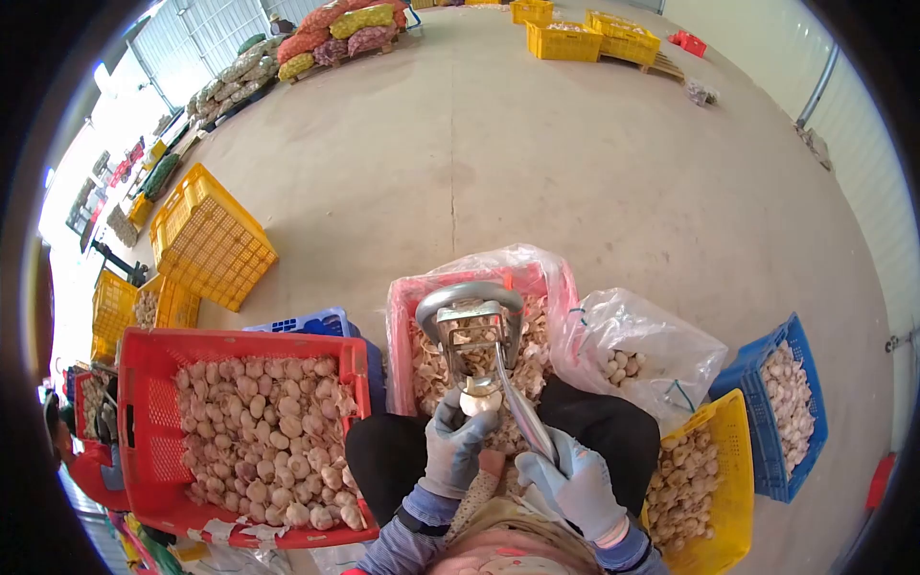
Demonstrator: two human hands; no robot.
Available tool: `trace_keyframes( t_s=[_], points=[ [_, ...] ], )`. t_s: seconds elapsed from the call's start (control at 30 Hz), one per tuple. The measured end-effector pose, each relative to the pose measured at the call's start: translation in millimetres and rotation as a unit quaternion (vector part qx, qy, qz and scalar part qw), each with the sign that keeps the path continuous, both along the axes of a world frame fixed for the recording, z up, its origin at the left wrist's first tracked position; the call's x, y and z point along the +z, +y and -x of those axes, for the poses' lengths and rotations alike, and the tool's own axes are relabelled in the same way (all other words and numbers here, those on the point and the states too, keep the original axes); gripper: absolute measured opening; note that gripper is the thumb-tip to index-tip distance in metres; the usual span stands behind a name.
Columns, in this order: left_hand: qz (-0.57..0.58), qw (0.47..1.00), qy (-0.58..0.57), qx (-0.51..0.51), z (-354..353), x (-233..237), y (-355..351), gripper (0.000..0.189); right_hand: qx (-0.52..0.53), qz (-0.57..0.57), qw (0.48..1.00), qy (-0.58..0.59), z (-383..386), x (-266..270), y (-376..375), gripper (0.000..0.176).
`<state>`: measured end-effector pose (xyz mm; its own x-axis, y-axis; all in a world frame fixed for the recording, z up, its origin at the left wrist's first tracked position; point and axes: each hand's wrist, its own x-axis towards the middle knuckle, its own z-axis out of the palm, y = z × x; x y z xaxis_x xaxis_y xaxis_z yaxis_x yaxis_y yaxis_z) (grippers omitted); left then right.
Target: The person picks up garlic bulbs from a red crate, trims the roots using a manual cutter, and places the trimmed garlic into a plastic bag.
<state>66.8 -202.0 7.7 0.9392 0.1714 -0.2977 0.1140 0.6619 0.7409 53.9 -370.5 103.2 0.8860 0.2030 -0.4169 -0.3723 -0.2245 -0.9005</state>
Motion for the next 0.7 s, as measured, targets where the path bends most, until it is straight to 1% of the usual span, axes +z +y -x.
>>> trace_keyframes(
  t_s=[0.1,0.2,0.23,0.3,0.4,0.5,0.6,0.63,0.7],
  points=[
    [-0.007,1.000,0.027,0.006,1.0,6.1,-1.9,0.050,-0.006,-0.009,1.000,0.009,2.1,3.5,-0.9,0.035],
    [0.006,0.999,0.049,0.021,1.4,13.0,-5.7,0.049,-0.003,0.015,1.000,-0.003,2.0,6.9,1.0,0.036],
    [0.013,0.998,0.056,0.027,1.7,14.2,-6.6,0.049,0.005,0.041,0.999,-0.031,1.7,7.1,2.1,0.036],
    [-0.020,0.998,0.050,0.022,1.6,16.1,-4.9,0.048,0.022,0.090,0.992,-0.087,1.7,7.2,4.6,0.037],
    [-0.060,0.997,0.050,0.007,-0.4,18.7,0.7,0.047,0.046,0.141,0.980,-0.131,2.1,11.0,3.7,0.037],
    [-0.074,0.996,0.051,0.004,-2.0,22.2,2.3,0.047,0.016,0.111,0.988,-0.109,5.5,16.1,6.9,0.037],
    [-0.073,0.996,0.049,0.013,-2.3,22.4,0.8,0.047,0.021,0.140,0.984,-0.107,3.0,11.0,8.8,0.036],
    [-0.073,0.996,0.048,0.015,-2.5,22.0,-0.1,0.047,0.029,0.174,0.972,-0.157,1.6,-0.7,8.8,0.036],
    [-0.014,0.998,0.063,0.009,-7.8,6.2,0.8,0.045,0.037,0.237,0.936,-0.256,-0.9,-37.8,9.7,0.035]
  ],
)
